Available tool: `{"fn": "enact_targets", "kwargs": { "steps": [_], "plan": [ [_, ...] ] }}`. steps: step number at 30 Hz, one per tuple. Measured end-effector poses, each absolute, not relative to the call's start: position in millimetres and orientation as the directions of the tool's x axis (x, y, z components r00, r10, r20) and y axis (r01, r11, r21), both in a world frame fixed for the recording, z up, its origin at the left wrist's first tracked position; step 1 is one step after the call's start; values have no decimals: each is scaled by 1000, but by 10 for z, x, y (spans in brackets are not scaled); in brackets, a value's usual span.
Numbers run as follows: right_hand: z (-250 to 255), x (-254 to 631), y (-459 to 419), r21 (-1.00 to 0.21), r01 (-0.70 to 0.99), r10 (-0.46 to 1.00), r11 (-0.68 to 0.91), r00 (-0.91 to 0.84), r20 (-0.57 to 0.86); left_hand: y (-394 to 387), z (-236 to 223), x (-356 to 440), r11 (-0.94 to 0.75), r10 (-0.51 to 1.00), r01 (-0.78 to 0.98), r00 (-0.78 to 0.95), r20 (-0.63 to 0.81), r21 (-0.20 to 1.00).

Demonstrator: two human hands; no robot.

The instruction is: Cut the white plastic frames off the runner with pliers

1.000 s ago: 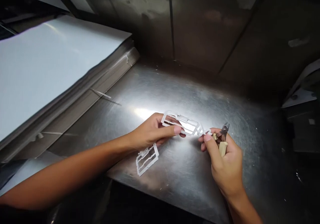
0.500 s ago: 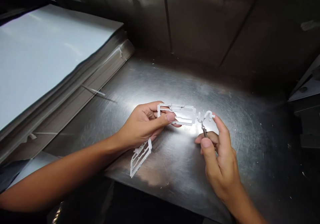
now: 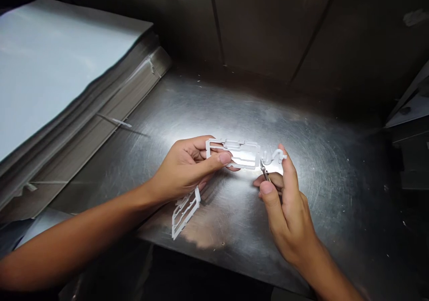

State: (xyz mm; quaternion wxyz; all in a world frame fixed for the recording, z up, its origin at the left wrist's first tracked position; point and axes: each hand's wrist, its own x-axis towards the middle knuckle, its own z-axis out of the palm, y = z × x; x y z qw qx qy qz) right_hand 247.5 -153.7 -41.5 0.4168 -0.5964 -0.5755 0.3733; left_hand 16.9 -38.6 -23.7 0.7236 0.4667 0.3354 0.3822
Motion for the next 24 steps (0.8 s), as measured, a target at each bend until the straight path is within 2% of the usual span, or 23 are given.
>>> {"fn": "enact_targets", "kwargs": {
  "steps": [15,24],
  "plan": [
    [-413,2445,-1529,-941,339,999,-3,41,12,-438,-255,185,220,886,-152,445,-132,964],
    [-385,2464,-1516,-898,439,999,17,29,33,-441,-246,173,212,889,-129,436,-137,969]
  ]
}}
